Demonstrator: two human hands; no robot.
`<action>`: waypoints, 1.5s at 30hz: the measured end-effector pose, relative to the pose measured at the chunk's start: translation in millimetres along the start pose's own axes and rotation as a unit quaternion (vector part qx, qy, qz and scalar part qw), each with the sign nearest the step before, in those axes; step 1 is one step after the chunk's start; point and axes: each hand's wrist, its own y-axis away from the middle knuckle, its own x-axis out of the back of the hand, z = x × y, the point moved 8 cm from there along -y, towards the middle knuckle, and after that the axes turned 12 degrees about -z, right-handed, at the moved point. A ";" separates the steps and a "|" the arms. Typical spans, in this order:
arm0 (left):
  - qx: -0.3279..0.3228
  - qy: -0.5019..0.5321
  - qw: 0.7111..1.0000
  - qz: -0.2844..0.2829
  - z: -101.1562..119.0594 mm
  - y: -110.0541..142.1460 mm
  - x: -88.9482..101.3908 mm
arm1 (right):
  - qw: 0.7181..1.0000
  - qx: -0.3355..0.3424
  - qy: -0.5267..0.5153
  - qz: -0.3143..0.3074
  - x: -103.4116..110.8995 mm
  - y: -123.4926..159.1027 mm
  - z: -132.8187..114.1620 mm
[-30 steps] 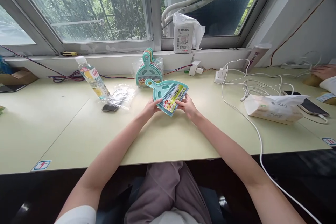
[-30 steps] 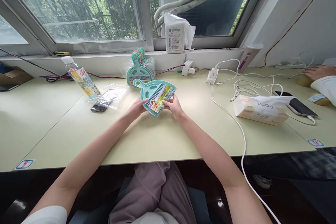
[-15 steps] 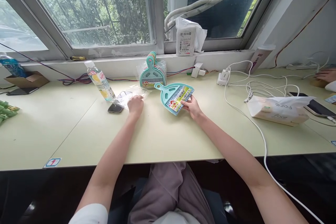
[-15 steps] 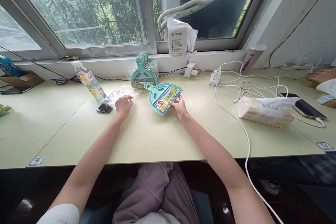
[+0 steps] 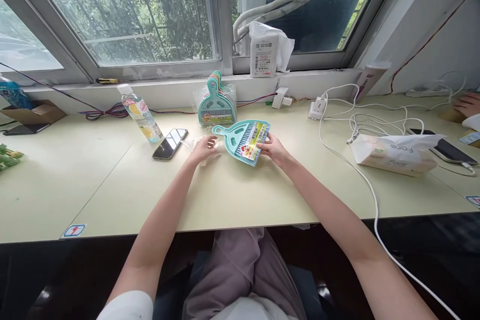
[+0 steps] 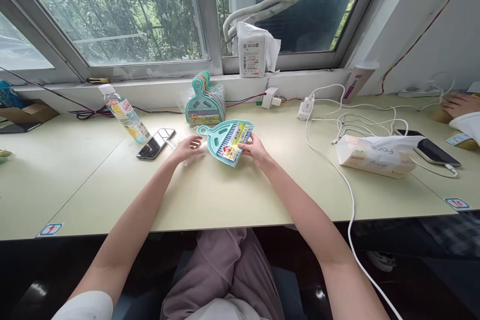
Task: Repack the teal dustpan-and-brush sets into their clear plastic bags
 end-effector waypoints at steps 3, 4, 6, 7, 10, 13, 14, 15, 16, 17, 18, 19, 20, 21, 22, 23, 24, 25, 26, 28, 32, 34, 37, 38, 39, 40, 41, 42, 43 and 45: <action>0.033 -0.118 0.992 0.008 -0.1 2.9 0.2 | 1.000 -0.022 0.007 -0.016 -0.5 0.4 0.2; 0.057 -0.145 0.988 0.011 -2.4 4.0 0.8 | 0.999 -0.027 0.010 -0.022 -0.4 0.7 -0.4; 0.102 -0.178 0.978 0.030 -7.6 7.1 5.0 | 0.998 -0.038 0.016 -0.037 0.0 1.8 -2.3; 0.119 -0.185 0.975 0.043 -9.9 8.8 8.3 | 0.998 -0.045 0.020 -0.044 0.4 2.6 -3.3; 0.144 -0.186 0.968 0.088 -14.7 12.8 19.1 | 0.995 -0.070 0.028 -0.058 2.5 5.4 -4.7; 0.142 -0.175 0.966 0.129 -14.9 14.6 27.8 | 0.995 -0.081 0.027 -0.046 6.5 5.9 -4.4; 0.137 -0.174 0.964 0.144 -13.3 15.0 30.1 | 0.996 -0.081 0.027 -0.036 8.6 5.4 -3.6; 0.131 -0.174 0.963 0.159 -11.2 15.2 31.8 | 0.996 -0.080 0.028 -0.021 11.3 4.7 -2.4; 0.124 -0.174 0.962 0.171 -8.7 15.3 32.7 | 0.997 -0.078 0.030 -0.003 14.3 3.8 -1.3; 0.116 -0.175 0.961 0.180 -5.9 15.3 32.7 | 0.997 -0.073 0.033 0.014 17.2 2.9 -0.3; 0.107 -0.176 0.960 0.187 -3.0 15.1 31.9 | 0.997 -0.065 0.036 0.030 19.8 2.1 0.4; 0.098 -0.178 0.960 0.192 -0.1 14.9 30.5 | 0.997 -0.056 0.038 0.042 21.4 1.4 0.8; 0.087 -0.181 0.960 0.196 2.7 14.7 28.5 | 0.997 -0.048 0.039 0.048 21.9 0.9 0.9; 0.077 -0.184 0.959 0.199 5.3 14.7 26.4 | 0.997 -0.040 0.040 0.048 21.0 0.7 0.7; 0.066 -0.189 0.959 0.203 7.9 14.8 24.3 | 0.998 -0.034 0.038 0.042 18.7 0.6 0.3; 0.055 -0.194 0.957 0.207 10.4 15.2 22.2 | 0.998 -0.030 0.036 0.031 15.0 0.9 -0.3; 0.044 -0.199 0.956 0.211 12.8 15.7 20.4 | 0.999 -0.028 0.034 0.015 10.3 1.5 -1.3; 0.034 -0.204 0.955 0.215 15.2 16.3 19.0 | 0.999 -0.028 0.032 -0.004 4.7 2.3 -2.3; 0.023 -0.208 0.953 0.218 17.7 16.9 17.7 | 0.999 -0.030 0.031 -0.023 -1.2 3.3 -3.1; 0.002 -0.214 0.951 0.222 22.9 17.9 15.4 | 0.997 -0.040 0.034 -0.055 -11.8 5.2 -3.2; -0.030 -0.232 0.949 0.209 33.7 17.7 7.1 | 0.996 -0.047 0.035 -0.065 -20.7 4.3 4.3; -0.047 -0.232 0.951 0.197 39.5 17.7 0.4 | 0.998 -0.037 0.026 -0.044 -18.6 1.7 10.5; -0.086 -0.218 0.957 0.172 51.3 19.9 -12.0 | 1.000 -0.022 -0.003 -0.002 -13.2 -1.0 19.9; -0.100 -0.217 0.957 0.162 56.2 21.3 -16.3 | 1.000 -0.020 -0.014 0.004 -12.8 -1.2 22.2; -0.114 -0.218 0.957 0.153 61.3 23.0 -20.2 | 1.000 -0.019 -0.025 0.006 -13.6 -1.2 23.6; -0.124 -0.222 0.956 0.145 66.1 25.0 -23.5 | 0.999 -0.018 -0.033 0.003 -15.5 -0.9 24.0; -0.129 -0.226 0.955 0.142 70.4 27.0 -25.7 | 0.999 -0.016 -0.039 -0.003 -18.0 -0.4 23.4; -0.131 -0.229 0.954 0.142 74.0 29.2 -26.7 | 0.999 -0.013 -0.042 -0.009 -20.8 0.3 22.0; -0.132 -0.230 0.953 0.146 77.0 31.5 -26.5 | 0.999 -0.009 -0.043 -0.012 -23.4 1.1 20.2; -0.131 -0.224 0.951 0.166 81.3 36.3 -24.0 | 0.999 0.003 -0.040 -0.011 -27.0 2.5 16.4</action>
